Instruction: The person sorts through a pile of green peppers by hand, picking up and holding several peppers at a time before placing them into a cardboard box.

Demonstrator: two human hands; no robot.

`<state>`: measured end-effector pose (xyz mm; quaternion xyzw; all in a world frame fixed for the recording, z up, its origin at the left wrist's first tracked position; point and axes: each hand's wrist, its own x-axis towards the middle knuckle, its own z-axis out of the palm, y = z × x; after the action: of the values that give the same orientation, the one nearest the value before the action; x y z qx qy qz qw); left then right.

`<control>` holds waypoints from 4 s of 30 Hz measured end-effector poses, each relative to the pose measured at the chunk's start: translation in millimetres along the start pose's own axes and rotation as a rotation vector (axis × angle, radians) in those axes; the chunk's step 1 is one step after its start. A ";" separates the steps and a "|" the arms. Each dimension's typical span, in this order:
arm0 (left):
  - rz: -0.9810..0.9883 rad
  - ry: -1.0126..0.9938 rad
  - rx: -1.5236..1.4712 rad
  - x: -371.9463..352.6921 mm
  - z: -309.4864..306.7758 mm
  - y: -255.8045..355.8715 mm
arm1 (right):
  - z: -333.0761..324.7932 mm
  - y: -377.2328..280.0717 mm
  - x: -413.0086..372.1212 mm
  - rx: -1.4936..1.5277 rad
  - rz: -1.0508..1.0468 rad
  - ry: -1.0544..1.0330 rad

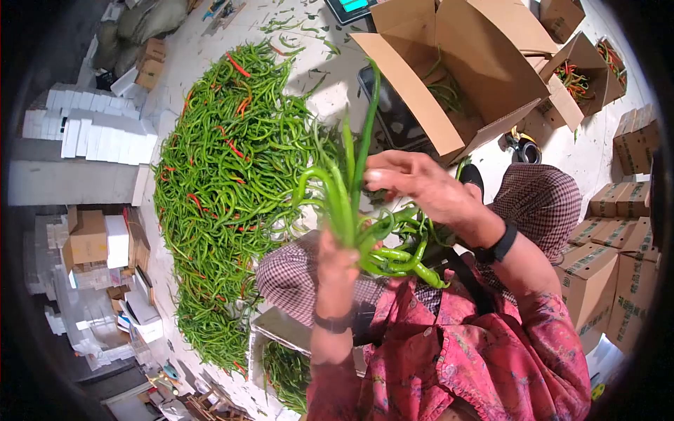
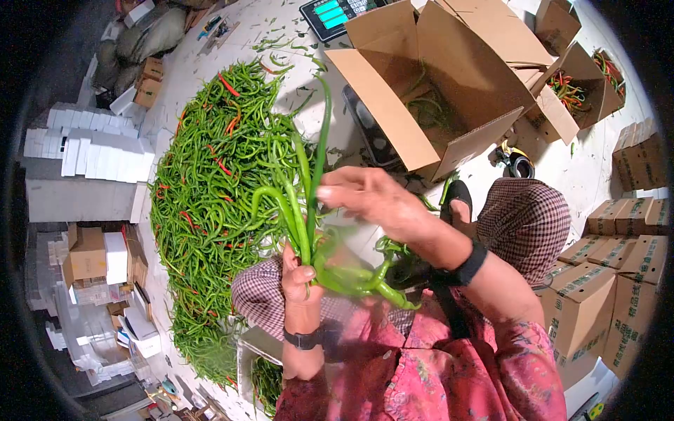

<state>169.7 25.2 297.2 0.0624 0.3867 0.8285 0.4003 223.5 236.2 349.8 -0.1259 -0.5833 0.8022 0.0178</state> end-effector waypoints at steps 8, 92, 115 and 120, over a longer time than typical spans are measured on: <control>-0.024 0.036 0.021 -1.3 2.4 1.0 | 3.3 8.5 25.6 0.143 -0.011 0.175; 0.052 0.255 -0.129 21.1 -19.0 -6.8 | 14.3 66.0 -29.5 -0.073 0.096 -0.047; -0.038 0.228 -0.327 17.2 8.5 7.5 | -59.2 38.9 -49.3 0.595 0.005 0.120; 0.015 -0.032 -0.380 16.3 -1.2 3.8 | -51.4 39.1 -65.1 0.240 0.149 0.228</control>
<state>155.9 34.6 295.6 0.0018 0.2165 0.8884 0.4049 302.5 260.1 310.0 -0.2558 -0.4665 0.8458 0.0392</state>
